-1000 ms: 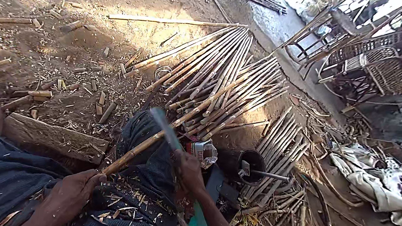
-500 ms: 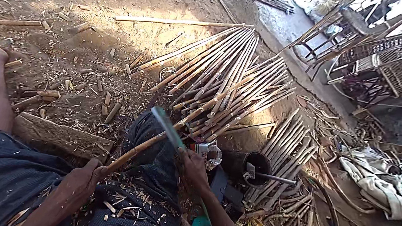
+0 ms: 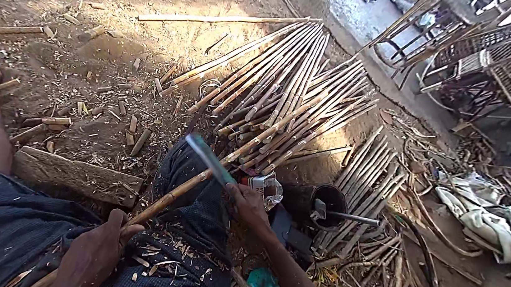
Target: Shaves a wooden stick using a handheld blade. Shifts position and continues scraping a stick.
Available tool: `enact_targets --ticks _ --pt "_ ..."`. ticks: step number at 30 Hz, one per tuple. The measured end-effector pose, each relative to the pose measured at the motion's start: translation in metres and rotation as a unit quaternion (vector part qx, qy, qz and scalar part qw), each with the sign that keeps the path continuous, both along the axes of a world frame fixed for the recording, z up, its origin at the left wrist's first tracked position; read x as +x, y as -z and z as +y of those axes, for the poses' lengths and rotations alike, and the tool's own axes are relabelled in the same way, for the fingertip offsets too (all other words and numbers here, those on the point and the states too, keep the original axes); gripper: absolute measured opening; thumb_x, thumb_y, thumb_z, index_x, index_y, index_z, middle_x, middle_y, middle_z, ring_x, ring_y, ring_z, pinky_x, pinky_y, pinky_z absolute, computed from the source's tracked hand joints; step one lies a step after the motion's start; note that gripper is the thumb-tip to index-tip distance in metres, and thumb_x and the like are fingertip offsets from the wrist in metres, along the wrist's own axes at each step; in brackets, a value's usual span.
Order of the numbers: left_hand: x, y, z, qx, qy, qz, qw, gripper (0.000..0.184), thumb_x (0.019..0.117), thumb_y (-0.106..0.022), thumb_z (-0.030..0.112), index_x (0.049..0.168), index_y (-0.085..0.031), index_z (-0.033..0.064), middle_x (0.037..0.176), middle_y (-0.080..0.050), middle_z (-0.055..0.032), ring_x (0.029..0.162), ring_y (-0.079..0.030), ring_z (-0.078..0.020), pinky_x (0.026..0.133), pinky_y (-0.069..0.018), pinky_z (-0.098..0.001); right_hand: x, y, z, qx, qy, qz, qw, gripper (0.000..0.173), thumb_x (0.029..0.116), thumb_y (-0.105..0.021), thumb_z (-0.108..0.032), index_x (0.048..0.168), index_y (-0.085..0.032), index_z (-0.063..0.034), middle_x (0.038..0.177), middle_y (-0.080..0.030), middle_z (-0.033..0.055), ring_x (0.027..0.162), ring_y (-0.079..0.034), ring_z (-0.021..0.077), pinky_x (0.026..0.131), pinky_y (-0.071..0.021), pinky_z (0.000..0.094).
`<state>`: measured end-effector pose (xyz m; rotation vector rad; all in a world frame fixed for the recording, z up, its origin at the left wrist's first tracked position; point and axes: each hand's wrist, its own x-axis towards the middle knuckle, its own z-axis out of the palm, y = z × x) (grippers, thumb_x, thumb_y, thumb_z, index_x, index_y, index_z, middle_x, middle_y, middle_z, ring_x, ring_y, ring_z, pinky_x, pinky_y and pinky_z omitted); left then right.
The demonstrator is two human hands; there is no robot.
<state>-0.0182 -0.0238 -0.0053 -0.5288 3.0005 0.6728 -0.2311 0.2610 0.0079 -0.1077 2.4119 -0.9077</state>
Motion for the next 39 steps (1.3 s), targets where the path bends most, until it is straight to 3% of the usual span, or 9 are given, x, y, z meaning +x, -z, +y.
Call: enact_targets --ticks 6,10,13,18,21,25,28,36,39 --pt "-0.006 0.003 -0.012 0.043 0.01 -0.009 0.999 0.075 0.0942 -0.039 0.077 0.102 -0.061 0.0056 0.057 -0.053 -0.0065 0.05 -0.061 -0.0306 0.045 -0.0499 -0.0489 0.025 0.005 -0.019 0.044 -0.123 -0.008 0.991 0.058 0.1033 -0.045 -0.06 0.089 -0.066 -0.0089 0.072 -0.06 0.0087 0.07 -0.062 0.0254 0.067 -0.052 0.0514" --pt "-0.011 0.008 -0.029 0.119 0.032 -0.013 0.992 0.058 0.0979 -0.047 0.067 0.093 -0.061 0.0114 0.054 -0.049 -0.0008 0.047 -0.056 -0.0213 0.045 -0.0482 -0.0431 -0.004 0.023 -0.004 0.003 0.048 0.049 0.998 0.066 0.1045 -0.036 -0.065 0.095 -0.063 -0.006 0.065 -0.056 0.0105 0.052 -0.055 0.0244 0.05 -0.0497 0.0455" --pt "-0.016 0.004 -0.039 0.179 0.023 -0.066 0.981 0.042 0.1046 -0.048 0.052 0.096 -0.062 0.013 0.056 -0.054 -0.0005 0.049 -0.058 -0.0188 0.049 -0.0505 -0.0424 0.018 0.013 -0.022 0.06 -0.113 0.039 0.991 0.055 0.1051 -0.044 -0.057 0.09 -0.065 -0.0083 0.071 -0.06 0.0096 0.068 -0.063 0.0275 0.065 -0.053 0.0523" --pt "-0.023 0.005 -0.038 0.246 0.019 -0.095 0.964 0.045 0.1051 -0.042 0.056 0.095 -0.059 0.0162 0.056 -0.056 0.0024 0.046 -0.057 -0.0142 0.047 -0.0508 -0.0358 -0.001 0.017 -0.012 0.013 0.026 0.055 0.998 0.066 0.1039 -0.038 -0.065 0.091 -0.064 -0.0063 0.063 -0.057 0.0105 0.051 -0.056 0.0252 0.05 -0.0494 0.0464" --pt "-0.025 -0.002 -0.044 0.31 0.004 -0.135 0.941 0.038 0.1084 -0.043 0.044 0.097 -0.06 0.0128 0.058 -0.059 -0.0008 0.044 -0.057 -0.0147 0.044 -0.0511 -0.0334 0.018 0.007 -0.023 0.082 -0.144 0.024 0.986 0.055 0.1051 -0.043 -0.058 0.093 -0.066 -0.0092 0.073 -0.062 0.0104 0.071 -0.065 0.0288 0.067 -0.0534 0.0532" --pt "-0.031 -0.005 -0.044 0.344 0.001 -0.143 0.928 0.038 0.1093 -0.042 0.042 0.095 -0.062 0.0126 0.059 -0.062 -0.0017 0.043 -0.058 -0.0145 0.043 -0.0513 -0.0319 -0.003 0.016 -0.007 0.029 0.032 0.052 0.998 0.064 0.1048 -0.038 -0.064 0.092 -0.064 -0.0068 0.067 -0.057 0.0124 0.056 -0.057 0.0277 0.052 -0.0488 0.0485" --pt "-0.032 -0.006 -0.048 0.338 -0.001 -0.147 0.929 0.039 0.1094 -0.042 0.041 0.094 -0.063 0.0122 0.058 -0.062 -0.0019 0.042 -0.058 -0.0139 0.042 -0.0508 -0.0304 0.016 0.006 -0.024 0.101 -0.146 0.047 0.983 0.055 0.105 -0.043 -0.058 0.094 -0.066 -0.0101 0.073 -0.063 0.011 0.072 -0.067 0.0302 0.066 -0.054 0.0541" --pt "-0.035 -0.009 -0.052 0.356 -0.014 -0.171 0.919 0.042 0.1098 -0.042 0.04 0.093 -0.067 0.0111 0.059 -0.064 -0.0029 0.043 -0.059 -0.0139 0.043 -0.0505 -0.0291 0.016 0.005 -0.023 0.102 -0.156 0.056 0.981 0.055 0.105 -0.044 -0.058 0.093 -0.066 -0.0096 0.071 -0.062 0.0111 0.069 -0.066 0.0315 0.062 -0.0533 0.0544" --pt "-0.041 -0.008 -0.053 0.394 -0.024 -0.179 0.901 0.044 0.1101 -0.041 0.04 0.092 -0.068 0.0087 0.06 -0.065 -0.0055 0.043 -0.059 -0.0159 0.042 -0.0504 -0.029 -0.005 0.011 -0.007 0.024 -0.01 0.052 0.998 0.066 0.1037 -0.038 -0.066 0.091 -0.063 -0.0058 0.067 -0.056 0.0133 0.056 -0.057 0.029 0.051 -0.0481 0.0495"
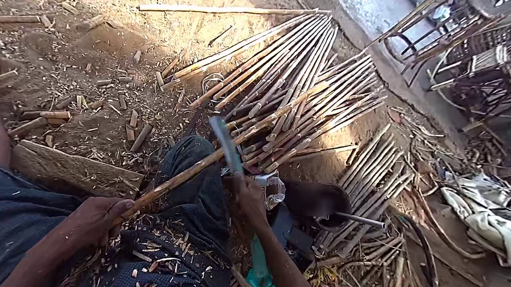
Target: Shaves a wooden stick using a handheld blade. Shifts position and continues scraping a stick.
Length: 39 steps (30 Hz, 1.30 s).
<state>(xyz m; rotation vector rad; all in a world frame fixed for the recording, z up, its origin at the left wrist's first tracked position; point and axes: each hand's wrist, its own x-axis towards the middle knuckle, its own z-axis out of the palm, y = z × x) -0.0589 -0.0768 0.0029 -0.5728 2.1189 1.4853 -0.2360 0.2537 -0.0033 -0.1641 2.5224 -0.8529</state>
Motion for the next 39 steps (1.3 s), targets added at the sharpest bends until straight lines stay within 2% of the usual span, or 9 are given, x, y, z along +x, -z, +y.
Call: enact_targets --ticks 4,8,12,15,21,24,28,32,39 --pt "-0.003 -0.003 -0.006 0.064 -0.015 -0.019 0.998 0.049 0.1104 -0.039 0.043 0.088 -0.065 0.0072 0.06 -0.064 -0.0081 0.042 -0.057 -0.0168 0.041 -0.0485 -0.0273 0.015 -0.001 -0.011 0.068 -0.153 0.017 0.986 0.055 0.105 -0.042 -0.058 0.091 -0.065 -0.0099 0.069 -0.06 0.0097 0.066 -0.065 0.029 0.061 -0.0526 0.052" --pt "-0.005 0.003 -0.006 0.11 -0.018 -0.01 0.994 0.048 0.1099 -0.039 0.041 0.091 -0.065 0.0067 0.061 -0.063 -0.009 0.041 -0.055 -0.0165 0.039 -0.047 -0.0262 -0.005 0.0 0.002 -0.008 0.01 0.023 1.0 0.067 0.103 -0.037 -0.068 0.092 -0.064 -0.0068 0.067 -0.056 0.0131 0.056 -0.057 0.0293 0.051 -0.0482 0.0504" --pt "-0.005 0.004 -0.014 0.148 -0.02 -0.021 0.989 0.046 0.1099 -0.038 0.042 0.094 -0.064 0.008 0.059 -0.06 -0.0074 0.04 -0.054 -0.0146 0.038 -0.046 -0.025 0.011 -0.004 -0.008 0.056 -0.165 0.03 0.984 0.053 0.1048 -0.045 -0.057 0.09 -0.065 -0.0098 0.068 -0.06 0.0106 0.065 -0.065 0.0295 0.058 -0.0526 0.0518" --pt "-0.009 0.012 -0.016 0.192 -0.011 -0.032 0.981 0.051 0.1094 -0.035 0.046 0.091 -0.064 0.0078 0.058 -0.058 -0.0064 0.039 -0.053 -0.0136 0.037 -0.046 -0.0245 -0.008 0.004 0.004 -0.018 -0.014 0.02 1.0 0.065 0.1035 -0.04 -0.065 0.093 -0.064 -0.0066 0.067 -0.056 0.0129 0.057 -0.057 0.0283 0.052 -0.0484 0.0497" --pt "-0.01 0.019 -0.023 0.242 0.006 -0.039 0.969 0.055 0.1075 -0.037 0.051 0.09 -0.064 0.0073 0.057 -0.057 -0.0074 0.039 -0.053 -0.0144 0.037 -0.0464 -0.0252 -0.008 -0.001 0.0 -0.012 -0.048 0.006 0.999 0.061 0.1038 -0.042 -0.063 0.094 -0.067 -0.0089 0.068 -0.058 0.0115 0.058 -0.059 0.0275 0.053 -0.0495 0.0492" --pt "-0.008 0.004 -0.008 0.013 0.03 0.02 0.999 0.046 0.1099 -0.041 0.041 0.093 -0.066 0.0069 0.059 -0.061 -0.0066 0.042 -0.057 -0.0166 0.041 -0.0503 -0.0305 -0.009 -0.008 -0.008 -0.023 -0.013 0.008 1.0 0.064 0.1047 -0.038 -0.064 0.092 -0.065 -0.0071 0.067 -0.057 0.013 0.055 -0.057 0.0284 0.05 -0.0485 0.0494" --pt "0.011 0.016 0.014 -0.29 0.078 0.18 0.937 0.06 0.1033 -0.042 0.06 0.081 -0.064 0.0092 0.054 -0.054 -0.0031 0.047 -0.059 -0.0225 0.046 -0.0499 -0.0465 0.009 -0.019 -0.019 0.044 -0.137 -0.046 0.989 0.055 0.1035 -0.047 -0.06 0.096 -0.068 -0.0106 0.076 -0.064 0.0124 0.072 -0.065 0.031 0.064 -0.0529 0.0558" --pt "0.024 0.019 0.027 -0.404 0.055 0.228 0.884 0.076 0.0987 -0.026 0.074 0.077 -0.06 0.0103 0.055 -0.05 -0.0036 0.047 -0.058 -0.0251 0.04 -0.0472 -0.0442 -0.013 -0.009 -0.001 -0.006 0.054 0.012 0.998 0.072 0.1004 -0.033 -0.074 0.091 -0.061 -0.008 0.065 -0.053 0.013 0.051 -0.053 0.029 0.047 -0.0454 0.0481" --pt "0.042 0.02 0.02 -0.392 0.07 0.272 0.876 0.073 0.1013 -0.031 0.069 0.083 -0.064 0.007 0.059 -0.054 -0.0069 0.048 -0.06 -0.0271 0.04 -0.0475 -0.045 -0.05 -0.013 0.026 0.015 0.078 0.01 0.997 0.062 0.1072 -0.039 -0.057 0.09 -0.065 -0.003 0.065 -0.058 0.0118 0.053 -0.057 0.0265 0.053 -0.0499 0.0483"
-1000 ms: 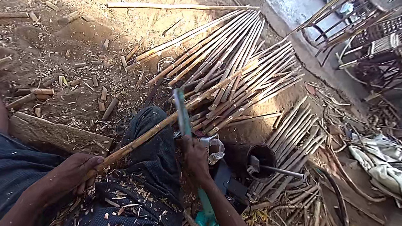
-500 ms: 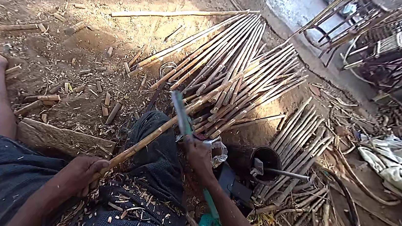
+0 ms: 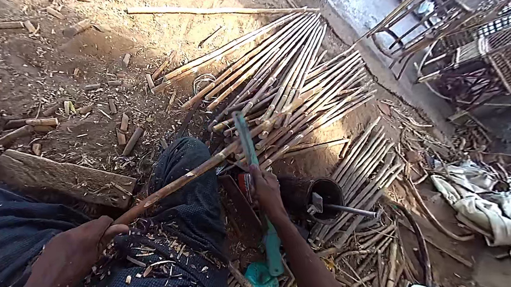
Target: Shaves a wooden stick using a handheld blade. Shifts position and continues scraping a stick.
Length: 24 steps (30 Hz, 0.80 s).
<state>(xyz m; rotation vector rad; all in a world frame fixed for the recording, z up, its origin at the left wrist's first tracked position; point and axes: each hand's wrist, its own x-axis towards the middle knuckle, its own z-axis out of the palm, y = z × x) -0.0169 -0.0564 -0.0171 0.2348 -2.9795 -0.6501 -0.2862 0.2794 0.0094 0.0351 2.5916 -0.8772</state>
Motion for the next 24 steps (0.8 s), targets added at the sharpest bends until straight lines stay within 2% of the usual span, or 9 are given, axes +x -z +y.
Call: enact_targets --ticks 2,4,5,7,9,13,16,18,24 --pt "-0.006 -0.004 0.002 0.004 0.004 -0.004 1.0 0.074 0.1016 -0.031 0.068 0.083 -0.065 0.0051 0.059 -0.055 -0.0086 0.049 -0.061 -0.0293 0.042 -0.0481 -0.0476 0.02 -0.004 -0.01 -0.01 -0.063 -0.03 0.998 0.058 0.1083 -0.042 -0.051 0.095 -0.067 -0.0007 0.07 -0.061 0.0137 0.059 -0.061 0.0281 0.059 -0.0532 0.0504" --pt "-0.007 -0.005 0.0 -0.008 -0.001 0.002 1.0 0.075 0.1014 -0.031 0.069 0.082 -0.064 0.0051 0.059 -0.055 -0.0086 0.048 -0.06 -0.0292 0.041 -0.0474 -0.0474 0.044 -0.006 -0.023 0.016 -0.206 -0.056 0.977 0.053 0.1052 -0.046 -0.055 0.091 -0.067 -0.0087 0.071 -0.06 0.0095 0.065 -0.062 0.0259 0.062 -0.0527 0.0501" --pt "-0.004 -0.004 0.0 -0.018 -0.005 0.004 1.0 0.074 0.1012 -0.03 0.069 0.082 -0.064 0.0055 0.059 -0.055 -0.0083 0.048 -0.06 -0.0287 0.04 -0.047 -0.0465 0.047 -0.005 -0.025 0.024 -0.22 -0.063 0.973 0.052 0.1043 -0.047 -0.057 0.091 -0.067 -0.0107 0.072 -0.061 0.009 0.066 -0.062 0.0258 0.062 -0.0522 0.0506" --pt "-0.001 -0.001 0.003 -0.042 -0.012 0.019 0.999 0.074 0.1015 -0.031 0.068 0.083 -0.063 0.0048 0.06 -0.055 -0.009 0.047 -0.06 -0.029 0.038 -0.0457 -0.0452 0.027 -0.004 -0.021 -0.001 -0.106 -0.055 0.993 0.055 0.1063 -0.046 -0.053 0.1 -0.071 -0.0054 0.077 -0.064 0.0136 0.068 -0.063 0.0288 0.066 -0.0532 0.0533" --pt "0.003 0.001 0.01 -0.069 -0.024 0.04 0.997 0.075 0.1019 -0.03 0.068 0.084 -0.063 0.0039 0.062 -0.056 -0.01 0.047 -0.06 -0.0296 0.037 -0.0444 -0.0448 0.012 0.003 -0.016 -0.006 -0.02 -0.012 1.0 0.061 0.1063 -0.041 -0.058 0.095 -0.068 -0.0049 0.071 -0.061 0.0125 0.058 -0.06 0.0271 0.056 -0.052 0.0489" --pt "0.009 0.0 0.015 -0.077 -0.033 0.046 0.995 0.075 0.1013 -0.032 0.069 0.086 -0.065 0.0032 0.065 -0.058 -0.0108 0.048 -0.06 -0.0297 0.038 -0.0442 -0.0452 0.071 -0.014 -0.037 0.009 -0.236 -0.093 0.967 0.052 0.1042 -0.047 -0.057 0.091 -0.066 -0.0104 0.075 -0.061 0.0092 0.069 -0.063 0.0257 0.063 -0.052 0.0499" --pt "0.007 -0.001 0.02 -0.069 -0.038 0.056 0.995 0.076 0.1011 -0.034 0.069 0.089 -0.066 0.0017 0.068 -0.061 -0.0133 0.051 -0.062 -0.0311 0.039 -0.0456 -0.0464 0.029 -0.011 -0.024 0.001 -0.107 -0.045 0.993 0.055 0.1059 -0.046 -0.054 0.099 -0.071 -0.0061 0.079 -0.065 0.0132 0.07 -0.064 0.0289 0.067 -0.0534 0.0538" --pt "0.01 -0.003 0.024 -0.071 -0.042 0.059 0.995 0.076 0.1007 -0.034 0.07 0.089 -0.066 0.0017 0.068 -0.061 -0.0134 0.051 -0.063 -0.0307 0.039 -0.0458 -0.0455 0.001 -0.002 -0.017 0.008 -0.005 0.0 1.0 0.06 0.1069 -0.041 -0.057 0.097 -0.068 -0.0035 0.074 -0.062 0.0142 0.063 -0.061 0.0297 0.061 -0.0522 0.0525" --pt "0.013 -0.023 0.017 0.004 0.002 -0.017 1.0 0.07 0.1025 -0.045 0.062 0.094 -0.066 -0.0048 0.078 -0.066 -0.0228 0.063 -0.069 -0.0383 0.05 -0.0536 -0.0529 0.034 -0.011 -0.016 -0.015 -0.035 -0.11 0.993 0.058 0.1068 -0.041 -0.057 0.094 -0.064 -0.0059 0.07 -0.059 0.01 0.058 -0.058 0.0239 0.057 -0.0495 0.0439"
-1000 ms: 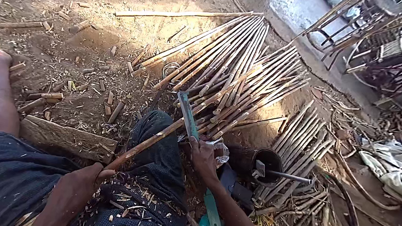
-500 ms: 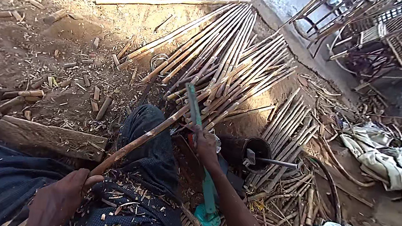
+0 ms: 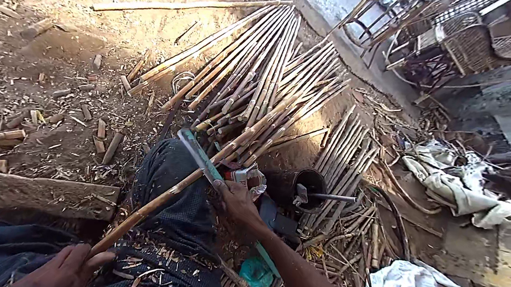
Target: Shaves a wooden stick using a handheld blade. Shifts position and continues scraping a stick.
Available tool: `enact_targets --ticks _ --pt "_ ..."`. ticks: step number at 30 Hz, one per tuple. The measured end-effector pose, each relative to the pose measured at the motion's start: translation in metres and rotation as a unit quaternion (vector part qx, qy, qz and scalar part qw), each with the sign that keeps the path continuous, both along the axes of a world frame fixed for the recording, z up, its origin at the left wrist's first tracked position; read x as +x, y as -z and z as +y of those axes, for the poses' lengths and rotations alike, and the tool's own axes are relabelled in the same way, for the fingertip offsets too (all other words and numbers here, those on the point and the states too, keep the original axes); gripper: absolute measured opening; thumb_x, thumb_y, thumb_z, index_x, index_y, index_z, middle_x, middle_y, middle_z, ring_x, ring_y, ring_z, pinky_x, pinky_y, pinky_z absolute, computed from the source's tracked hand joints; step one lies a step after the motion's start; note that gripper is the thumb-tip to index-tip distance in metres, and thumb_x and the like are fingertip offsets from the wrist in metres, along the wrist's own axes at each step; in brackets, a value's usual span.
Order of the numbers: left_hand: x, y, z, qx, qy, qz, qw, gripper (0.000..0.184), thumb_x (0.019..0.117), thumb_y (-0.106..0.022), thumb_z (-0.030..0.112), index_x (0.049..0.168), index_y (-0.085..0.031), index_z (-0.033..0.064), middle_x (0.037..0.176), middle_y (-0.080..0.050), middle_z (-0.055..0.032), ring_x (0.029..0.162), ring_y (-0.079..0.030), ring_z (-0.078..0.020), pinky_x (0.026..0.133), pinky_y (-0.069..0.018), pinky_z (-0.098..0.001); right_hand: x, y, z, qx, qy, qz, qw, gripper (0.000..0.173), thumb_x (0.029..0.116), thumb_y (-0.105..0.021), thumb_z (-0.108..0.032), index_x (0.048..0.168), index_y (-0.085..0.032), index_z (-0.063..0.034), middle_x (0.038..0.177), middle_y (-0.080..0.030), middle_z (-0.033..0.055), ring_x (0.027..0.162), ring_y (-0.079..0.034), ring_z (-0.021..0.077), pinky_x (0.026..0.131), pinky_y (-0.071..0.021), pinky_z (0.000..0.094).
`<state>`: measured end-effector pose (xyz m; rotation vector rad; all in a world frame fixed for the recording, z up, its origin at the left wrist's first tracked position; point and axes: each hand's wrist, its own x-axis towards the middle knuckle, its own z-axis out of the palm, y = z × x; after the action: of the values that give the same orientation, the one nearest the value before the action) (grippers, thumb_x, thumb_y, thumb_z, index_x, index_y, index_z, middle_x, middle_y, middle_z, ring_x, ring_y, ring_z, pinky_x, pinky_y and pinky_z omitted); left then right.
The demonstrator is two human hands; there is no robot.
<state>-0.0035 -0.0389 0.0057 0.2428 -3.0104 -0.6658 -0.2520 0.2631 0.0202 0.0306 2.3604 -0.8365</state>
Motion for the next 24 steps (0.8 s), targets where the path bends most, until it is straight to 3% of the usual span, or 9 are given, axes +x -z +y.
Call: enact_targets --ticks 4,6,9,11,13,15,18,22,24 --pt "0.0 0.006 0.004 -0.016 -0.023 0.01 1.0 0.071 0.1012 -0.043 0.065 0.09 -0.065 -0.0025 0.075 -0.064 -0.0197 0.059 -0.067 -0.0356 0.046 -0.0508 -0.0503 -0.017 0.017 0.011 -0.068 0.128 0.041 0.989 0.058 0.1082 -0.039 -0.055 0.094 -0.061 -0.0034 0.059 -0.054 0.0059 0.044 -0.05 0.0168 0.043 -0.0466 0.035" --pt "0.001 0.005 0.001 -0.024 -0.024 0.011 0.999 0.072 0.1003 -0.044 0.066 0.088 -0.065 -0.0024 0.074 -0.064 -0.0193 0.059 -0.067 -0.0349 0.046 -0.0511 -0.0498 0.008 0.015 0.006 -0.045 0.027 0.013 0.999 0.059 0.1083 -0.038 -0.054 0.097 -0.064 -0.0018 0.067 -0.058 0.0108 0.055 -0.057 0.0243 0.055 -0.0512 0.0444" --pt "0.006 0.001 0.0 -0.016 -0.015 -0.002 1.0 0.071 0.0994 -0.048 0.065 0.09 -0.066 -0.0031 0.077 -0.065 -0.0203 0.061 -0.067 -0.0356 0.048 -0.0521 -0.0503 0.025 0.009 0.014 -0.024 -0.031 -0.021 0.999 0.056 0.1061 -0.041 -0.058 0.094 -0.064 -0.0087 0.067 -0.057 0.0069 0.057 -0.057 0.0205 0.057 -0.0497 0.0412" --pt "0.005 0.003 0.002 -0.023 -0.017 -0.002 1.0 0.072 0.0995 -0.046 0.066 0.09 -0.065 -0.0021 0.077 -0.065 -0.0193 0.06 -0.067 -0.0349 0.046 -0.0513 -0.0498 -0.002 0.006 0.027 -0.039 0.048 0.021 0.998 0.057 0.1074 -0.042 -0.054 0.099 -0.066 -0.0026 0.067 -0.058 0.01 0.054 -0.056 0.023 0.054 -0.0502 0.0442" --pt "0.005 0.006 0.005 -0.029 -0.021 0.009 0.999 0.072 0.0995 -0.045 0.067 0.088 -0.064 -0.001 0.076 -0.064 -0.0183 0.058 -0.066 -0.034 0.044 -0.0501 -0.0491 -0.014 0.013 0.034 -0.073 0.136 0.059 0.986 0.052 0.1085 -0.041 -0.052 0.097 -0.06 -0.0049 0.06 -0.052 0.0045 0.044 -0.048 0.0151 0.042 -0.0457 0.0333" --pt "0.002 0.005 0.006 -0.027 -0.016 0.012 0.999 0.071 0.0996 -0.046 0.066 0.087 -0.064 -0.0019 0.075 -0.064 -0.0188 0.058 -0.066 -0.0345 0.045 -0.0501 -0.0493 0.014 0.003 0.029 -0.042 0.001 0.032 0.999 0.047 0.11 -0.042 -0.04 0.109 -0.063 0.0018 0.075 -0.062 0.0151 0.061 -0.061 0.0262 0.06 -0.0547 0.0464" --pt "0.003 0.002 0.006 -0.034 -0.018 0.015 0.999 0.069 0.0996 -0.048 0.065 0.087 -0.064 -0.0019 0.075 -0.063 -0.0187 0.058 -0.066 -0.034 0.045 -0.0504 -0.0484 0.058 -0.008 0.001 -0.02 -0.168 -0.048 0.984 0.052 0.105 -0.047 -0.053 0.092 -0.066 -0.0061 0.073 -0.059 0.0076 0.066 -0.06 0.0215 0.065 -0.0506 0.0453" --pt "0.007 0.011 0.012 -0.053 -0.024 0.044 0.997 0.071 0.0998 -0.046 0.066 0.086 -0.064 -0.0005 0.074 -0.063 -0.018 0.058 -0.065 -0.0335 0.045 -0.05 -0.0477 -0.002 0.0 0.016 -0.039 0.076 0.047 0.995 0.058 0.1084 -0.038 -0.054 0.096 -0.063 -0.0027 0.062 -0.056 0.0071 0.049 -0.054 0.019 0.049 -0.0494 0.0392" --pt "0.008 0.013 0.012 -0.054 -0.019 0.047 0.997 0.069 0.0993 -0.048 0.065 0.085 -0.064 -0.0002 0.074 -0.063 -0.018 0.058 -0.065 -0.0331 0.045 -0.0507 -0.0473 -0.002 0.003 0.021 -0.013 0.066 0.067 0.995 0.06 0.1076 -0.039 -0.055 0.095 -0.065 -0.0028 0.068 -0.06 0.0124 0.055 -0.059 0.0261 0.053 -0.0523 0.0471"
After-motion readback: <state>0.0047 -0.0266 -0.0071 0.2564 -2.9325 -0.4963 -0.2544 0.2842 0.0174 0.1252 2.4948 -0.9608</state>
